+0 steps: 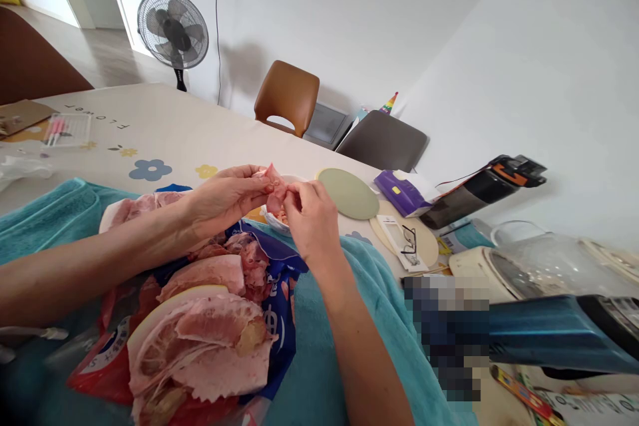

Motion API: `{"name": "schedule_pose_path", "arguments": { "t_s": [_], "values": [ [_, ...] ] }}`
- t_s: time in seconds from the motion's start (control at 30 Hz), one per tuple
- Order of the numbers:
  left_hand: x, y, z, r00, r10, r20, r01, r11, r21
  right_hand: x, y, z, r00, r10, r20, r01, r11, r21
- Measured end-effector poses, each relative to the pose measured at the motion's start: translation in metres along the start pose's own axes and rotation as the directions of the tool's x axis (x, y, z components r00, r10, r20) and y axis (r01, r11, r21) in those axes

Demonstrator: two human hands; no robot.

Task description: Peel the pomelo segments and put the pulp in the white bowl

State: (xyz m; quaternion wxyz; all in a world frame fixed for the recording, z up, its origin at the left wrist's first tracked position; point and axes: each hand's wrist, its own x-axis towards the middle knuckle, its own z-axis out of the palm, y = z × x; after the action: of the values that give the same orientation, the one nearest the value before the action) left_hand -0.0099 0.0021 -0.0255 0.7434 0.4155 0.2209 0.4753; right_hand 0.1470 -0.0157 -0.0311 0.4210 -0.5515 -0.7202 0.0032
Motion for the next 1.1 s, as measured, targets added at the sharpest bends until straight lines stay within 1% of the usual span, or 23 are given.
{"name": "schedule_pose_path", "arguments": {
  "t_s": [0.03, 0.1, 0.2, 0.27, 0.33, 0.4, 0.47, 0.5, 0.57, 0.6, 0.63, 0.67, 0.7, 0.77, 0.87, 0.9, 0.93, 0.97, 1.0, 1.07, 1.1],
  "values": [
    [-0.001, 0.000, 0.001, 1.000, -0.002, -0.024, 0.002, 1.000, -0.011, 0.000, -0.001, 0.000, 1.000, 0.009, 0.008, -0.009, 1.000, -0.001],
    [-0.001, 0.000, 0.002, 0.998, -0.008, -0.069, 0.006, 1.000, -0.030, 0.001, -0.002, -0.001, 0.993, 0.086, 0.080, -0.091, 0.993, 0.069],
    [-0.001, 0.000, 0.001, 0.993, -0.017, -0.113, 0.011, 0.999, -0.050, 0.003, -0.004, -0.006, 0.944, 0.230, 0.237, -0.286, 0.929, 0.236],
    [-0.001, 0.000, 0.001, 0.992, -0.016, -0.127, 0.008, 0.998, -0.060, 0.004, -0.005, -0.010, 0.914, 0.275, 0.299, -0.362, 0.885, 0.294],
    [-0.002, -0.002, 0.001, 0.994, -0.001, -0.109, -0.005, 0.999, -0.052, 0.004, -0.005, -0.012, 0.896, 0.287, 0.339, -0.390, 0.874, 0.290],
    [-0.002, -0.004, 0.001, 0.997, 0.015, -0.073, -0.017, 1.000, -0.016, 0.004, -0.003, -0.014, 0.881, 0.283, 0.380, -0.394, 0.883, 0.256],
    [-0.002, -0.004, 0.001, 0.996, 0.033, -0.086, -0.032, 0.999, 0.021, 0.005, 0.000, -0.014, 0.864, 0.278, 0.420, -0.404, 0.881, 0.247],
    [-0.002, -0.003, 0.000, 0.993, 0.046, -0.113, -0.043, 0.999, 0.030, 0.005, 0.002, -0.015, 0.855, 0.283, 0.434, -0.423, 0.865, 0.269],
    [0.000, 0.003, -0.002, 0.984, 0.076, -0.164, -0.073, 0.997, 0.024, 0.006, 0.007, -0.017, 0.839, 0.310, 0.447, -0.485, 0.799, 0.356],
    [0.001, 0.007, -0.004, 0.983, 0.085, -0.163, -0.084, 0.996, 0.013, 0.006, 0.010, -0.019, 0.838, 0.329, 0.435, -0.506, 0.764, 0.399],
    [0.002, 0.012, -0.006, 0.987, 0.083, -0.137, -0.084, 0.996, 0.000, 0.007, 0.012, -0.020, 0.846, 0.345, 0.407, -0.511, 0.744, 0.431],
    [0.003, 0.016, -0.007, 0.993, 0.066, -0.101, -0.068, 0.998, -0.014, 0.007, 0.014, -0.021, 0.861, 0.357, 0.362, -0.497, 0.744, 0.447],
    [0.003, 0.020, -0.009, 0.997, 0.030, -0.064, -0.032, 0.999, -0.032, 0.007, 0.016, -0.021, 0.881, 0.363, 0.305, -0.468, 0.766, 0.441],
    [0.004, 0.024, -0.010, 0.999, -0.046, -0.016, 0.044, 0.995, -0.085, 0.008, 0.019, -0.021, 0.921, 0.354, 0.164, -0.390, 0.838, 0.381],
    [0.003, 0.024, -0.009, 0.994, -0.111, 0.002, 0.110, 0.981, -0.160, 0.007, 0.023, -0.018, 0.960, 0.280, -0.026, -0.265, 0.931, 0.250],
    [0.002, 0.023, -0.008, 0.993, -0.121, 0.011, 0.121, 0.977, -0.177, 0.007, 0.025, -0.016, 0.968, 0.243, -0.054, -0.228, 0.952, 0.203],
    [0.002, 0.022, -0.008, 0.991, -0.132, 0.021, 0.133, 0.973, -0.189, 0.007, 0.028, -0.015, 0.977, 0.210, -0.047, -0.201, 0.968, 0.153],
    [0.002, 0.021, -0.008, 0.990, -0.141, 0.028, 0.144, 0.969, -0.199, 0.008, 0.031, -0.015, 0.982, 0.188, -0.003, -0.187, 0.977, 0.103],
    [0.002, 0.020, -0.008, 0.988, -0.151, 0.032, 0.155, 0.966, -0.207, 0.008, 0.033, -0.014, 0.981, 0.184, 0.065, -0.188, 0.981, 0.055],
    [0.003, 0.018, -0.009, 0.987, -0.158, 0.029, 0.160, 0.965, -0.209, 0.009, 0.039, -0.013, 0.956, 0.211, 0.202, -0.211, 0.977, -0.019],
    [0.003, 0.017, -0.009, 0.988, -0.154, 0.031, 0.157, 0.967, -0.201, 0.010, 0.041, -0.012, 0.947, 0.224, 0.232, -0.223, 0.974, -0.033]
  ]
}}
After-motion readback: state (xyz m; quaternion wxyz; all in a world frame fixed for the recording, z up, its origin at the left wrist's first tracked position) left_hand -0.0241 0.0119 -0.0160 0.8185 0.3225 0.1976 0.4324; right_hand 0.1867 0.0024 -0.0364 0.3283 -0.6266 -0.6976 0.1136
